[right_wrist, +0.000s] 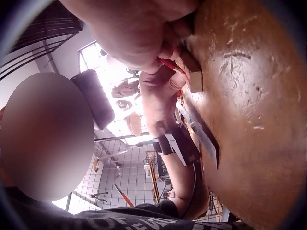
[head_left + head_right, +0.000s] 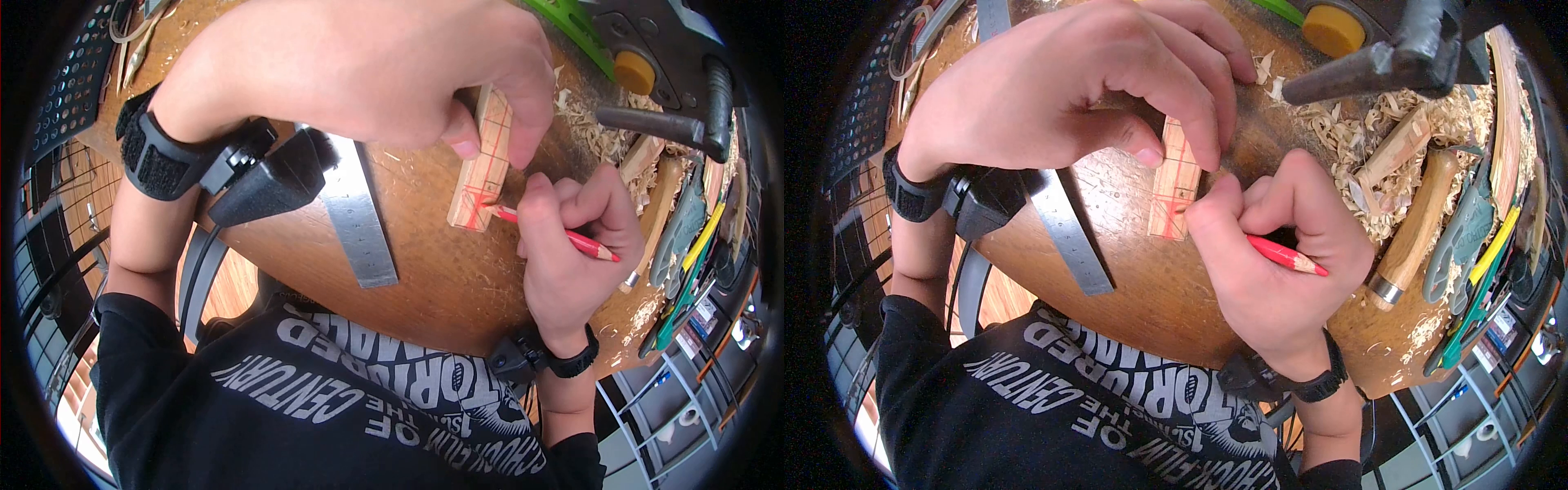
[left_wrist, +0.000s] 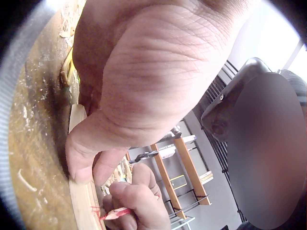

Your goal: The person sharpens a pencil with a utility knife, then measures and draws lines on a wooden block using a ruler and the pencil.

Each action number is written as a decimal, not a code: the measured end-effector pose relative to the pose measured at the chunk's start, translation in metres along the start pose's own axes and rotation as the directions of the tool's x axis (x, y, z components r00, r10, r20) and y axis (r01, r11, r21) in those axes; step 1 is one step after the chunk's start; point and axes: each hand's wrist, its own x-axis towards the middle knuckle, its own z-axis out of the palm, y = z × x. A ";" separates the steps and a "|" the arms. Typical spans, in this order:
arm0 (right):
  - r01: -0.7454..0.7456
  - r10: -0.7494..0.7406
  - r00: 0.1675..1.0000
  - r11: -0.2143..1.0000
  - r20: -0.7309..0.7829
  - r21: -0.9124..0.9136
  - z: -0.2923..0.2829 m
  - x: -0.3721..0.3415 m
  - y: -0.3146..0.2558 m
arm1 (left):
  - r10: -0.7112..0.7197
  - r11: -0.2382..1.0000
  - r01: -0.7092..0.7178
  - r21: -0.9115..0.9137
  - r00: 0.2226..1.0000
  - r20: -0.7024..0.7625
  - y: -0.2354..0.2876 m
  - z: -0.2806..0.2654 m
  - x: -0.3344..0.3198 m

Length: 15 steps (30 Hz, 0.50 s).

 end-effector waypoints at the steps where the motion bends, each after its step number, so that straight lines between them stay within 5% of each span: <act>1: 0.012 -0.012 1.000 1.000 0.021 -0.004 -0.001 0.000 0.000 | -0.043 0.999 0.042 0.032 0.999 0.016 -0.003 0.002 0.002; 8: 0.001 -0.001 1.000 1.000 0.015 -0.023 -0.001 0.000 -0.001 | -0.044 0.998 0.043 0.051 0.999 0.021 -0.005 -0.001 -0.001; 10: -0.029 0.029 0.999 0.999 0.029 -0.015 -0.001 0.001 -0.001 | 0.051 0.981 -0.046 -0.189 0.999 0.017 0.001 -0.012 -0.002; 15: -0.035 0.035 0.999 0.999 0.013 0.005 0.000 0.001 -0.002 | -0.035 0.999 0.034 0.025 0.998 0.055 0.024 -0.015 0.004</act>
